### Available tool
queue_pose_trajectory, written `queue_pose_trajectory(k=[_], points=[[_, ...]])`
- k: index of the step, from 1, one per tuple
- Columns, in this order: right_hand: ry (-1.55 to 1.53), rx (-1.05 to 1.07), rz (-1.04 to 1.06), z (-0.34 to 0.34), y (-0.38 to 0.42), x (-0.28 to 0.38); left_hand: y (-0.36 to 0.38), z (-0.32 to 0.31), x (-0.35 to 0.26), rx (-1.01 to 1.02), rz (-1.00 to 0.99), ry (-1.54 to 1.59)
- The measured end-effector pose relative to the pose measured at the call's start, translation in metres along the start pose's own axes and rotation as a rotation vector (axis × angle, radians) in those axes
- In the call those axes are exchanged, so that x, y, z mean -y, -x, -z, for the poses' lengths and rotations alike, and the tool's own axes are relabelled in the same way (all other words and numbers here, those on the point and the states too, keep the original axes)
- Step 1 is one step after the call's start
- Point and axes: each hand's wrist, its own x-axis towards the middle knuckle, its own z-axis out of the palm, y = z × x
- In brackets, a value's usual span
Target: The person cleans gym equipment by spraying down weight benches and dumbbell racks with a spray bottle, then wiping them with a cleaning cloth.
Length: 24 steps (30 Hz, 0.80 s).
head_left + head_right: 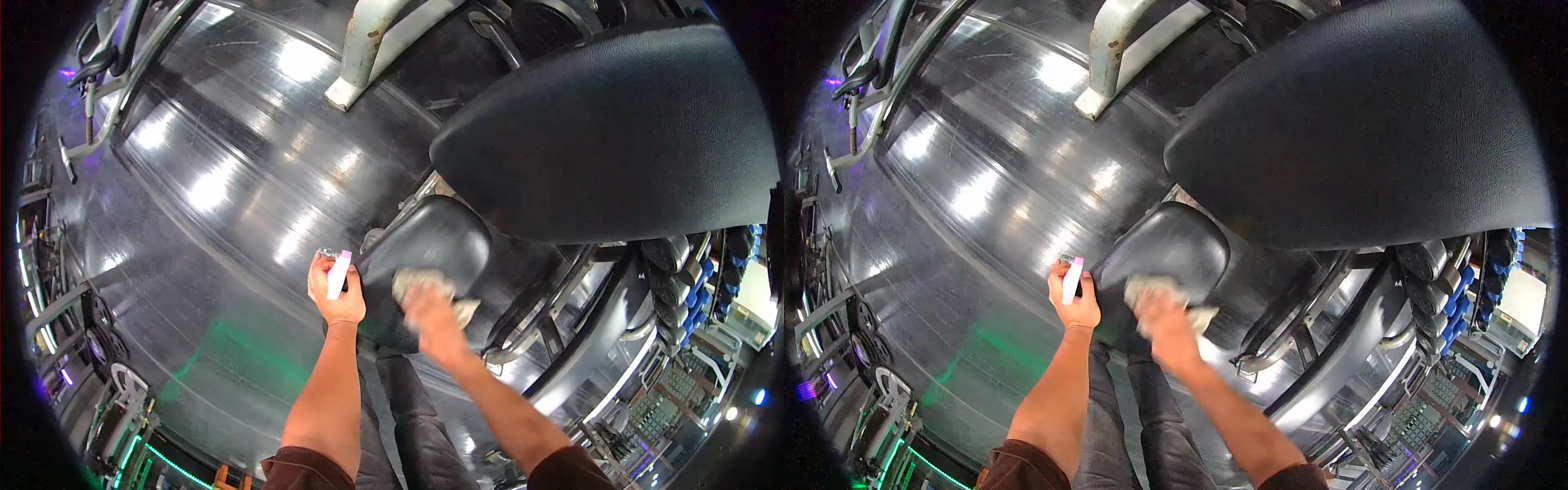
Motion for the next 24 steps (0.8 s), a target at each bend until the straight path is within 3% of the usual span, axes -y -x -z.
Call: queue_pose_trajectory(k=[3, 6, 7, 8, 9, 12, 13, 16, 18, 20, 24], points=[[-0.099, 0.279, 0.111, -0.017, 0.052, 0.033, 0.000, 0.001, -0.002, 0.017, 0.039, 0.018], [-0.154, 0.410, 0.306, -0.027, 0.072, 0.025, -0.001, 0.002, -0.002, 0.019, -0.010, 0.005], [-0.240, 0.385, 0.231, 0.012, 0.052, 0.025, 0.000, 0.002, 0.000, 0.020, 0.004, 0.000], [-0.359, 0.135, 0.212, 0.018, 0.038, 0.007, 0.000, 0.001, 0.001, 0.017, 0.020, -0.005], [-0.434, -0.066, 0.212, 0.065, 0.003, 0.002, 0.001, 0.000, 0.003, 0.013, 0.038, -0.009], [0.111, -0.334, 0.004, 0.120, -0.077, -0.023, 0.001, -0.001, 0.005, 0.014, 0.041, -0.008], [0.155, -0.305, -0.018, 0.123, -0.102, -0.032, 0.000, 0.001, 0.000, 0.005, 0.066, 0.006], [0.081, -0.322, -0.104, 0.059, -0.133, -0.057, 0.000, 0.001, 0.001, 0.021, 0.062, -0.008], [0.072, -0.332, -0.106, 0.037, -0.113, -0.019, -0.001, -0.001, 0.006, 0.025, 0.038, 0.013], [0.027, -0.019, -0.044, 0.002, -0.061, 0.020, 0.001, 0.000, 0.010, 0.035, 0.026, 0.016], [-0.088, 0.208, 0.158, -0.061, 0.055, 0.049, -0.001, 0.001, 0.012, 0.018, -0.011, 0.024]])
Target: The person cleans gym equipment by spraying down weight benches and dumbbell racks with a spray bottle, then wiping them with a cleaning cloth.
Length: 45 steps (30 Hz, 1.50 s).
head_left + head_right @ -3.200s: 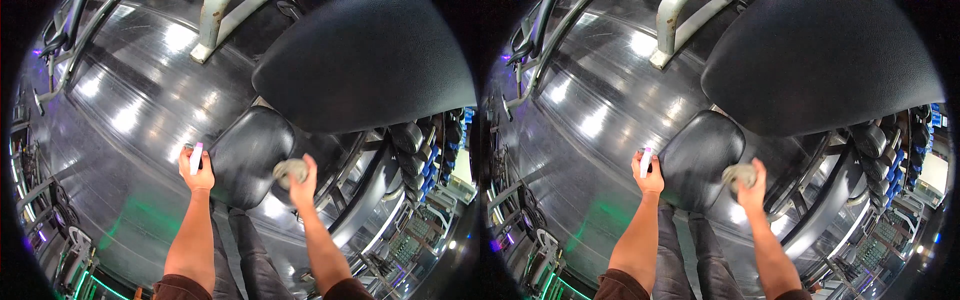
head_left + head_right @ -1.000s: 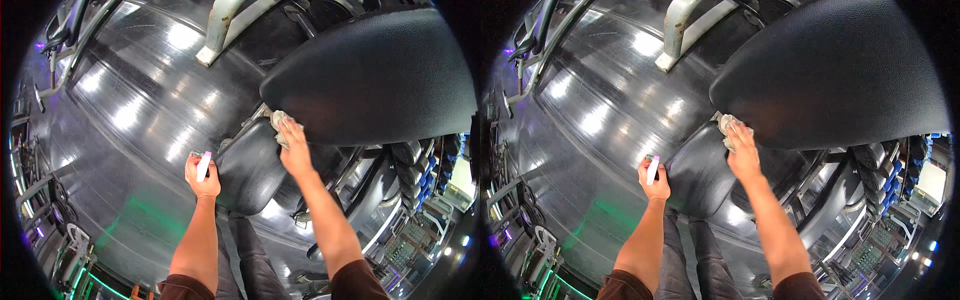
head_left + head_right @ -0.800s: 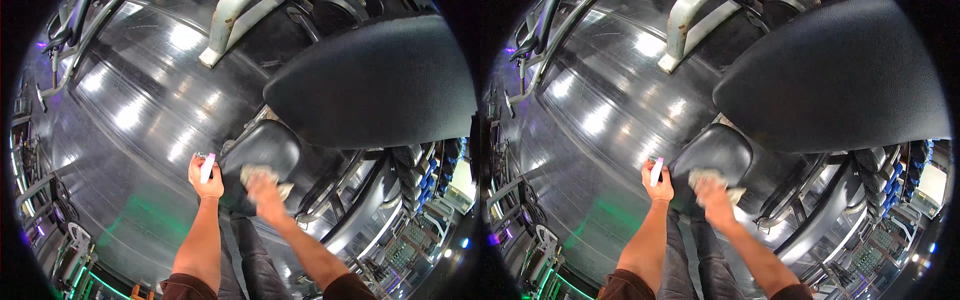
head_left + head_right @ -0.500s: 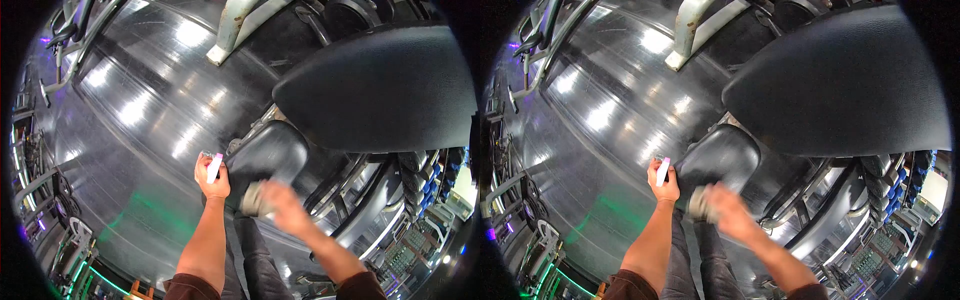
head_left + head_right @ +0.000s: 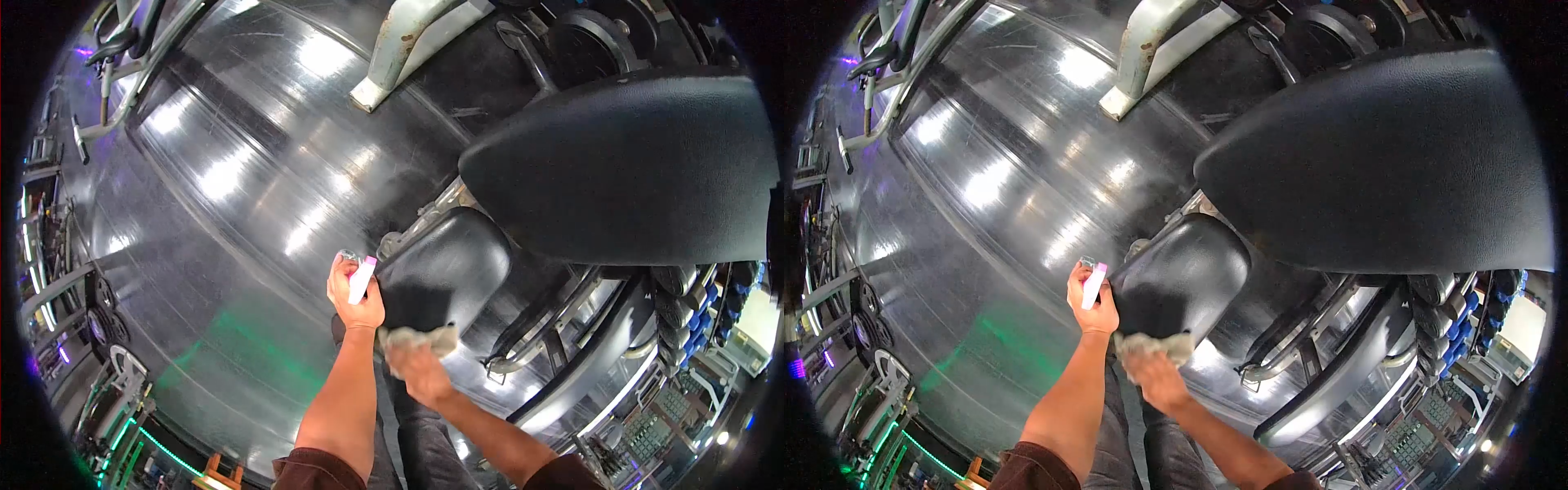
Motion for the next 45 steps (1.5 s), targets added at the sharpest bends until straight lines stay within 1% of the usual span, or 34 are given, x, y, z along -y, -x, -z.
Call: queue_pose_trajectory(k=[2, 3, 4, 6, 7, 8, 9, 10, 12, 13, 14, 16, 18, 19, 20, 22, 23, 25, 27, 30, 32, 33, 34, 35, 36, 37, 38, 39, 40, 41, 42, 43, 44, 45], points=[[-0.212, 0.060, 0.017, -0.028, 0.044, -0.001, -0.002, 0.000, -0.001, -0.008, -0.045, -0.013], [-0.316, 0.090, 0.027, -0.030, 0.056, -0.008, -0.004, 0.000, -0.002, -0.011, -0.072, -0.033], [-0.394, -0.011, 0.001, -0.015, 0.055, -0.013, -0.004, 0.001, -0.002, -0.013, -0.094, -0.057], [-0.551, -0.204, -0.054, 0.059, 0.029, -0.014, -0.006, 0.002, -0.003, -0.022, -0.073, -0.021], [-0.448, -0.271, -0.165, 0.099, 0.017, -0.012, -0.004, 0.004, -0.004, -0.022, -0.060, -0.008], [-0.333, -0.344, -0.264, 0.134, -0.001, -0.024, -0.005, 0.002, -0.004, -0.031, -0.057, 0.013], [-0.264, -0.493, -0.169, 0.151, -0.018, -0.051, -0.002, -0.001, 0.001, -0.014, -0.022, -0.021], [-0.163, -0.545, -0.112, 0.178, -0.037, -0.072, -0.001, 0.000, -0.001, -0.006, -0.012, -0.027], [0.142, -0.577, -0.234, 0.211, -0.083, -0.092, -0.002, 0.001, -0.005, -0.001, 0.005, -0.045], [0.145, -0.563, -0.256, 0.217, -0.108, -0.105, -0.003, 0.001, -0.004, -0.005, -0.001, -0.031], [0.147, -0.547, -0.281, 0.212, -0.126, -0.113, -0.003, 0.000, -0.001, -0.006, -0.006, -0.018], [0.209, -0.448, -0.210, 0.164, -0.145, -0.113, 0.001, 0.000, 0.002, 0.002, -0.001, 0.003], [0.265, -0.464, -0.269, 0.142, -0.144, -0.074, -0.001, -0.001, 0.003, 0.006, 0.013, 0.029], [0.182, -0.404, -0.223, 0.128, -0.134, -0.058, -0.002, -0.001, 0.001, -0.001, -0.008, 0.013], [0.102, -0.345, -0.177, 0.112, -0.117, -0.042, -0.003, 0.001, -0.002, -0.008, -0.029, -0.001], [0.089, -0.116, -0.117, 0.043, -0.057, -0.023, -0.004, 0.002, -0.005, -0.017, -0.044, -0.006], [0.021, 0.034, -0.157, 0.026, -0.030, -0.003, -0.003, 0.002, -0.004, -0.012, -0.039, -0.002], [0.012, 0.215, -0.132, -0.015, 0.021, 0.019, -0.005, 0.001, -0.001, -0.011, -0.049, 0.004], [-0.354, 0.179, -0.170, -0.029, 0.056, 0.026, -0.003, 0.001, 0.003, -0.003, -0.074, 0.001], [-1.064, 0.061, -0.704, 0.010, 0.066, 0.026, -0.004, 0.002, 0.003, 0.004, -0.004, 0.046], [-0.760, -0.146, -0.388, 0.097, 0.031, 0.008, -0.005, 0.004, -0.002, -0.021, -0.025, 0.040], [-0.687, -0.297, -0.470, 0.115, 0.021, -0.008, -0.006, 0.005, -0.004, -0.021, -0.047, 0.030], [-0.504, -0.359, -0.415, 0.159, -0.006, -0.014, -0.006, 0.006, -0.004, -0.025, -0.072, 0.024], [-0.393, -0.401, -0.345, 0.191, -0.036, -0.026, -0.004, 0.005, 0.001, -0.001, -0.083, 0.000], [-0.296, -0.441, -0.342, 0.214, -0.066, -0.035, -0.003, 0.006, 0.001, -0.008, -0.076, 0.011], [-0.113, -0.502, -0.266, 0.221, -0.090, -0.056, -0.002, 0.007, 0.000, -0.012, -0.068, 0.020], [0.073, -0.481, -0.270, 0.226, -0.114, -0.068, -0.002, 0.006, 0.000, -0.019, -0.060, 0.028], [0.091, -0.493, -0.370, 0.217, -0.140, -0.075, 0.000, 0.005, 0.002, -0.031, -0.046, 0.039], [0.250, -0.406, -0.320, 0.200, -0.153, -0.095, 0.000, 0.009, 0.004, -0.026, -0.038, 0.071], [0.245, -0.408, -0.381, 0.166, -0.163, -0.101, 0.000, 0.013, 0.003, -0.018, -0.031, 0.106], [0.288, -0.419, -0.310, 0.137, -0.174, -0.085, 0.002, 0.015, 0.004, -0.006, -0.024, 0.145], [0.399, -0.450, -0.332, 0.117, -0.179, -0.054, 0.009, 0.012, 0.018, -0.053, -0.033, 0.290], [0.322, -0.375, -0.366, 0.094, -0.180, -0.034, 0.018, 0.020, 0.025, -0.060, 0.176, 0.474], [0.291, -0.327, -0.295, 0.068, -0.177, -0.007, 0.020, 0.035, 0.032, -0.053, 0.238, 0.529]])
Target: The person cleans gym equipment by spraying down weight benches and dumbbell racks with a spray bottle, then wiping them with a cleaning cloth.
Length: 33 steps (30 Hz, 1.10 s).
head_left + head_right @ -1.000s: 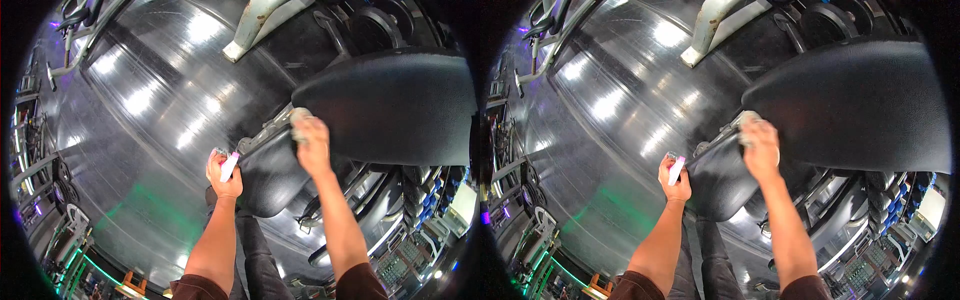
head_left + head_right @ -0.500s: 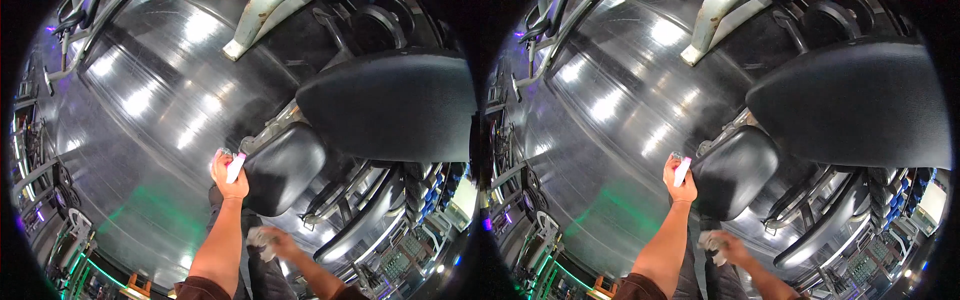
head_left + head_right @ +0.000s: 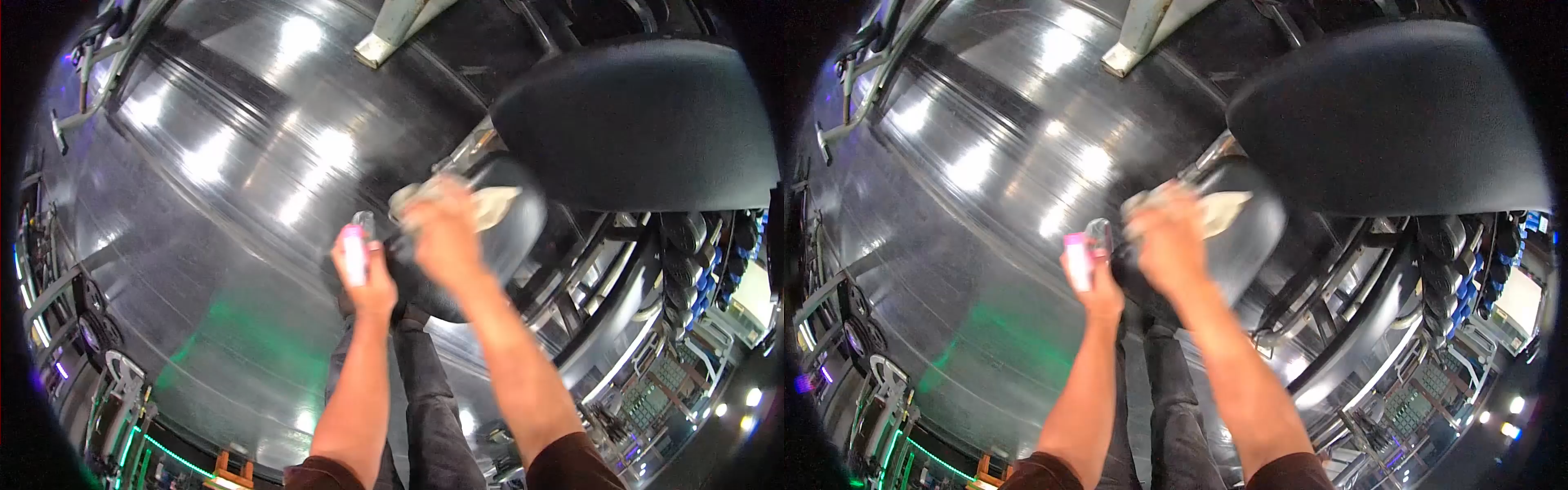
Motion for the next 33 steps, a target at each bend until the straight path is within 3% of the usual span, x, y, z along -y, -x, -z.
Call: queue_pose_trajectory(k=[1, 3, 5, 8, 11, 12, 14, 16, 17, 19, 21, 24, 26, 28, 30, 32, 33], points=[[-0.043, 0.050, 0.075, -0.013, 0.019, 0.029, 0.000, 0.023, 0.000, -0.010, 0.067, 0.047], [-0.100, -0.045, 0.042, -0.029, 0.039, 0.055, -0.001, 0.063, 0.010, -0.095, 0.155, -0.009], [-0.119, -0.009, 0.140, -0.045, 0.051, 0.059, -0.001, 0.105, 0.017, -0.084, 0.116, -0.012], [-0.209, 0.197, 0.269, -0.031, 0.066, 0.069, 0.003, 0.159, 0.014, -0.067, 0.108, -0.091], [-0.458, 0.246, -0.129, 0.022, 0.056, 0.079, 0.006, 0.192, 0.008, -0.033, 0.144, -0.120], [-0.439, 0.179, -0.175, 0.051, 0.037, 0.067, 0.007, 0.202, 0.006, -0.009, 0.162, -0.158], [-0.324, -0.283, -0.194, 0.057, 0.016, 0.023, 0.009, 0.219, 0.007, 0.028, 0.204, -0.186], [-0.113, -0.429, -0.152, 0.048, -0.006, -0.028, 0.015, 0.222, -0.021, 0.151, 0.194, -0.265], [-0.138, -0.386, -0.182, 0.027, -0.006, -0.043, 0.018, 0.221, -0.032, 0.213, 0.187, -0.305], [0.094, -0.191, -0.314, 0.000, 0.030, 0.008, 0.029, 0.227, -0.032, 0.242, 0.252, -0.218], [-0.085, -0.106, -0.248, -0.031, 0.087, 0.064, 0.043, 0.231, -0.039, 0.303, 0.304, -0.141], [-0.297, 0.246, -0.097, -0.072, 0.171, 0.105, 0.057, 0.218, -0.052, 0.312, 0.326, -0.221], [-0.518, 0.265, -0.340, -0.093, 0.226, 0.109, 0.060, 0.200, -0.077, 0.307, 0.306, -0.252], [-0.750, 0.193, -0.611, -0.091, 0.257, 0.105, 0.060, 0.192, -0.087, 0.333, 0.300, -0.224], [-0.938, -0.011, -0.640, -0.041, 0.247, 0.083, 0.058, 0.183, -0.105, 0.402, 0.266, -0.231], [-0.930, -0.343, -0.474, 0.007, 0.218, 0.041, 0.063, 0.174, -0.127, 0.478, 0.195, -0.236], [-0.802, -0.396, -0.429, 0.037, 0.197, 0.018, 0.066, 0.174, -0.136, 0.496, 0.210, -0.226]])
